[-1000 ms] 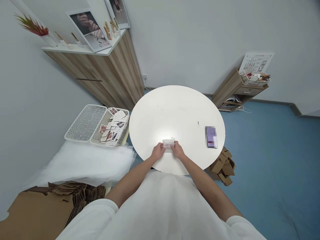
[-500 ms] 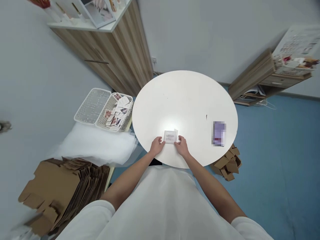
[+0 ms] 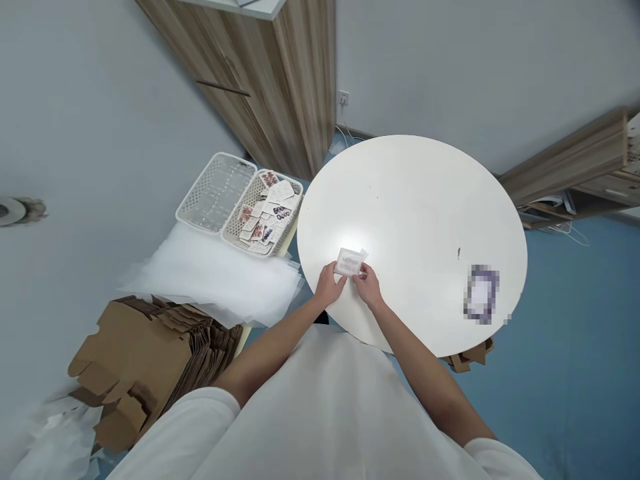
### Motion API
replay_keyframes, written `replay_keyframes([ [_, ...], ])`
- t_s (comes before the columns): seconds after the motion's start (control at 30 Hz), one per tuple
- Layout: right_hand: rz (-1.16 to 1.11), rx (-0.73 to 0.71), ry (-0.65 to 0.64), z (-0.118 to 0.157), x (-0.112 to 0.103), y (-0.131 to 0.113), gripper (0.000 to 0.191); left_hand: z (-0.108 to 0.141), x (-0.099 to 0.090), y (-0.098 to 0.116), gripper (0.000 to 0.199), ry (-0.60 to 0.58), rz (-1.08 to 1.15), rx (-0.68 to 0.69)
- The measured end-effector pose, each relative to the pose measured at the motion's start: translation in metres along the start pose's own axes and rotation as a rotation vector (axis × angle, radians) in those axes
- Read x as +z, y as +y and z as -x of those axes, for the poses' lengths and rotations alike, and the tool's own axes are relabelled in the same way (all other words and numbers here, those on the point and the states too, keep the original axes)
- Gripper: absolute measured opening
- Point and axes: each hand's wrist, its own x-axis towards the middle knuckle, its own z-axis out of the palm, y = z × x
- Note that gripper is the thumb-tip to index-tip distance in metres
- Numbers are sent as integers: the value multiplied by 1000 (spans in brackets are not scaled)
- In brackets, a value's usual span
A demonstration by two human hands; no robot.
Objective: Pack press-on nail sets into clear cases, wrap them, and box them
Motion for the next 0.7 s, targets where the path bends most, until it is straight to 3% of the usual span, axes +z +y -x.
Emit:
replay_keyframes([
  [0.2, -76, -16, -32, -32, 50, -49, 54, -44, -58, -20, 48, 68, -76, -9],
  [0.33, -111, -20, -59, -49, 70, -73, 53, -70, -84, -28, 51, 78, -53, -41],
  [0.5, -147, 5, -48, -64, 85, -91, 57, -91, -99, -34, 55, 46, 11, -63],
  [0.7, -147, -12, -20, -74, 91, -97, 58, -101, -101, -40, 57, 49, 57, -10],
])
